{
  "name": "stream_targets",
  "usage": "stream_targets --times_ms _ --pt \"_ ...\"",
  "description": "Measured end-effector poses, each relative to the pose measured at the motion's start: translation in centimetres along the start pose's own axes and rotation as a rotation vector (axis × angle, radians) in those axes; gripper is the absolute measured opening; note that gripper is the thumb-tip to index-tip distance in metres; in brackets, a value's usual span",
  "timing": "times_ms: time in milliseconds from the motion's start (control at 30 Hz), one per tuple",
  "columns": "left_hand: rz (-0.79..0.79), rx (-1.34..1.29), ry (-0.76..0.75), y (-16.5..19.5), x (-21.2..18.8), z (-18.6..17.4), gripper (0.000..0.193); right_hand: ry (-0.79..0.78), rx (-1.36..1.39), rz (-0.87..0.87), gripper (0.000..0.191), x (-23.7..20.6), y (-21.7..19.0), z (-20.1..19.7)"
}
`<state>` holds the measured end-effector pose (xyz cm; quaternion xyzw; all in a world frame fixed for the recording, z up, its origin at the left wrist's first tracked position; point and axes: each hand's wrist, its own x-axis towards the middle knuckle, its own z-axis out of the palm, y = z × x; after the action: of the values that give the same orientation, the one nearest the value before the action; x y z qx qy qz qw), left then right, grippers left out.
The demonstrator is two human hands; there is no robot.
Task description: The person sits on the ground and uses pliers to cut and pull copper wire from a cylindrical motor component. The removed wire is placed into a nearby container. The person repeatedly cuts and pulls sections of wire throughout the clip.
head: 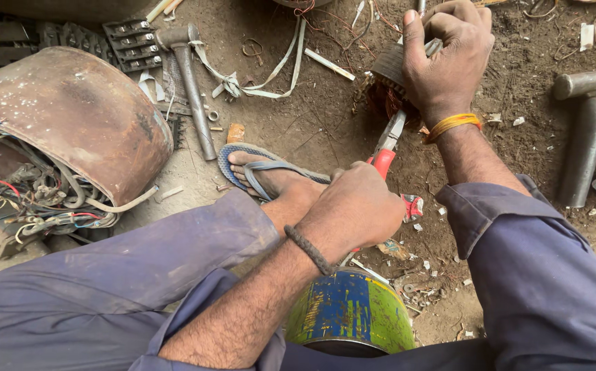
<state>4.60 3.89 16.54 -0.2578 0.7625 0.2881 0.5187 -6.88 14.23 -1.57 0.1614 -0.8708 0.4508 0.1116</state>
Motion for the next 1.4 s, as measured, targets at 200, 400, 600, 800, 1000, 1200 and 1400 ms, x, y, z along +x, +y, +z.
stream_targets --times_ms 200,400,600,800,1000,1200,1400 --pt "-0.077 -0.074 -0.001 0.0 0.4 0.4 0.065 -0.001 0.006 -0.009 0.027 -0.1 0.0 0.1" --pt "0.042 -0.031 0.072 0.4 0.5 0.7 0.071 0.012 -0.002 -0.013 0.028 0.1 -0.5 -0.1" --pt "-0.003 -0.142 0.087 -0.8 0.4 1.4 0.06 0.038 -0.053 -0.093 0.026 0.4 -1.0 -0.5" --pt "0.024 -0.489 0.061 -1.7 0.1 3.9 0.046 -0.058 0.106 -0.064 0.017 0.7 -0.3 -0.6" --pt "0.057 -0.352 0.239 -1.4 -0.7 4.8 0.042 -0.035 0.085 -0.098 0.022 0.2 0.6 -0.3" --pt "-0.021 -0.329 0.169 -0.9 -1.2 5.0 0.05 -0.064 -0.024 -0.014 0.028 0.1 0.8 0.1" --pt "0.018 -0.381 0.177 -1.1 -0.9 5.6 0.049 -0.073 -0.018 -0.127 0.026 0.2 0.1 -0.3"
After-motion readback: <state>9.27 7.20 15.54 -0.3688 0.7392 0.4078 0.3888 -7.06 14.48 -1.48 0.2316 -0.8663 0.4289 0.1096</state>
